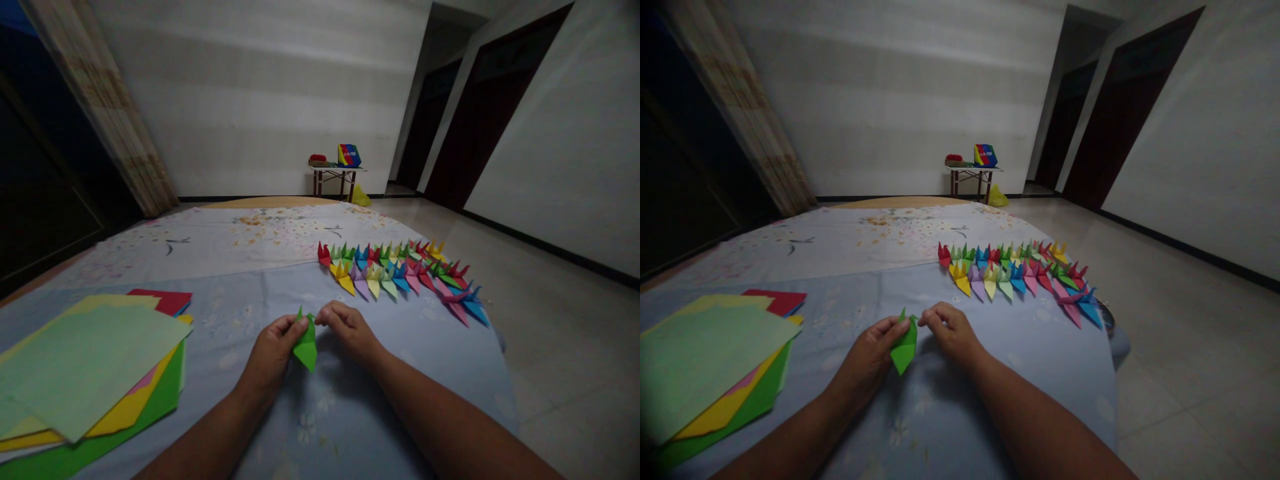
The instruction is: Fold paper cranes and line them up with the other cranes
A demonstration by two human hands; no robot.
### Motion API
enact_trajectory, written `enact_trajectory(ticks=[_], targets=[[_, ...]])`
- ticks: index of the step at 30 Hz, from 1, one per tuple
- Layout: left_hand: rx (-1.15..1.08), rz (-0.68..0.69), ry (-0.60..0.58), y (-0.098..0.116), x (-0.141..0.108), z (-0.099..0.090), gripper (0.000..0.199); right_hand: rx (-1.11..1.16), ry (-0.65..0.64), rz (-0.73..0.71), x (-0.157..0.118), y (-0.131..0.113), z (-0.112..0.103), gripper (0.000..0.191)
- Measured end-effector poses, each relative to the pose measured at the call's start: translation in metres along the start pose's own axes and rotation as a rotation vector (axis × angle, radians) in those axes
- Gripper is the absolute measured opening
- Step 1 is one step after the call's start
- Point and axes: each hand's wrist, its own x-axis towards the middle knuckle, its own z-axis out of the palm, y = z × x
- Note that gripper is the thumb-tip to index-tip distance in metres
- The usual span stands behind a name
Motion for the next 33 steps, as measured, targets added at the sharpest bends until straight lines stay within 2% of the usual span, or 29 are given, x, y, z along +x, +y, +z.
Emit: enact_trajectory(ticks=[5,10,14,18,23,28,33], targets=[[-0.031,0.014,0.046,0.0,0.003,-0.002,0.03,-0.011,0.027,0.038,0.001,0.004,-0.003,0.041],[-0.054,0.027,0.031,-0.007,0.007,-0.005,0.027,-0.021,-0.059,0.122,-0.001,0.005,0.004,0.029],[-0.064,0.083,0.008,-0.002,0.004,-0.003,0.023,0.012,-0.105,0.129,-0.003,0.007,0.01,0.023],[-0.028,0.126,-0.03,0.006,-0.001,0.0,0.027,0.01,-0.016,0.106,-0.001,0.01,0.009,0.021],[0.06,0.106,-0.115,-0.002,0.004,-0.004,0.034,-0.027,0.079,0.08,0.002,0.011,0.005,0.021],[0.106,0.066,-0.034,-0.009,0.011,-0.01,0.036,0.004,0.069,0.096,0.003,0.013,0.005,0.023],[0.068,0.078,0.021,-0.012,0.017,-0.015,0.034,0.189,-0.039,0.198,0.013,0.013,0.001,0.032]])
